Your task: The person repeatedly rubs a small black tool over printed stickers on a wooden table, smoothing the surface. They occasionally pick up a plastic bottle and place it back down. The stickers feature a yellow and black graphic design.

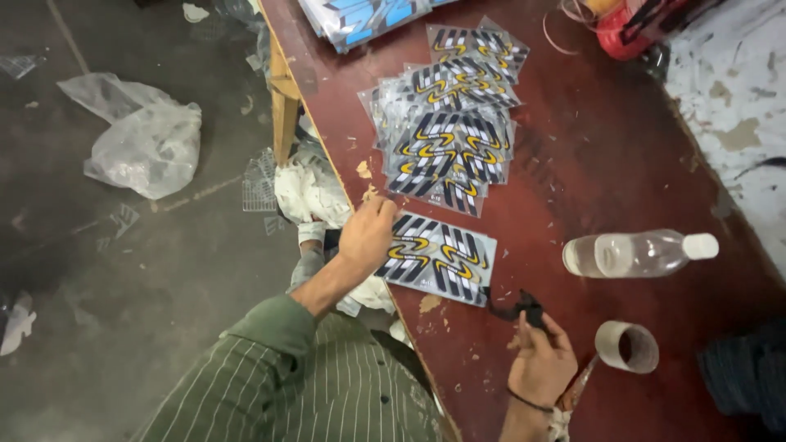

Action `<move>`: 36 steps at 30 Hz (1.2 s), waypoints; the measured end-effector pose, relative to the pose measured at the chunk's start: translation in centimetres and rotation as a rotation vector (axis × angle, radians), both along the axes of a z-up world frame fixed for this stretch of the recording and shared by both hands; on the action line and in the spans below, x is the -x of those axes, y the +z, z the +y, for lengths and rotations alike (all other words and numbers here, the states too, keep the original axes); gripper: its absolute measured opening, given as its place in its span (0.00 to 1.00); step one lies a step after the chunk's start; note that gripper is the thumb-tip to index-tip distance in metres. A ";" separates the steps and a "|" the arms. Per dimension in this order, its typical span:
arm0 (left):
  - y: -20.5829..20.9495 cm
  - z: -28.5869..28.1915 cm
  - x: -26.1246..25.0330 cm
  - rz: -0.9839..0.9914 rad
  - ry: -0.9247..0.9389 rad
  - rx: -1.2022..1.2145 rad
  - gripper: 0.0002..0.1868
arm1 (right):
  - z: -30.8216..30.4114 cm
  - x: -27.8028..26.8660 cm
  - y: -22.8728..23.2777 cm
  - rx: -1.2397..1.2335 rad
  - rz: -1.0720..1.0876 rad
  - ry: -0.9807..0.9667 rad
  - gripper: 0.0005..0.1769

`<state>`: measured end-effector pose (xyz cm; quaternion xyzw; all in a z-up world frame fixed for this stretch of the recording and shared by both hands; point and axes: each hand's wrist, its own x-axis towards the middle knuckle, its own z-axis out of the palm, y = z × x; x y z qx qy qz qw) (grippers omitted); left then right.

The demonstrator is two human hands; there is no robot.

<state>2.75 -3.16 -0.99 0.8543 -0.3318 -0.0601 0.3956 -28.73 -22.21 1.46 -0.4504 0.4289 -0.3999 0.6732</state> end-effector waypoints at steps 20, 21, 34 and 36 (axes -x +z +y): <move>6.5 -0.6 0.8 -0.153 -0.242 0.065 0.13 | 3.2 -3.2 5.6 -0.054 -0.097 -0.021 0.03; 7.1 -0.6 0.6 -0.157 -0.244 0.068 0.13 | 3.1 -3.2 5.6 -0.051 -0.100 -0.023 0.03; 14.0 -2.3 -2.4 0.256 -0.063 0.391 0.11 | 3.0 -2.4 5.9 -0.046 -0.151 -0.025 0.02; 13.8 -1.9 -2.8 0.234 0.048 0.441 0.12 | 2.7 -2.5 6.1 -0.090 -0.144 -0.083 0.03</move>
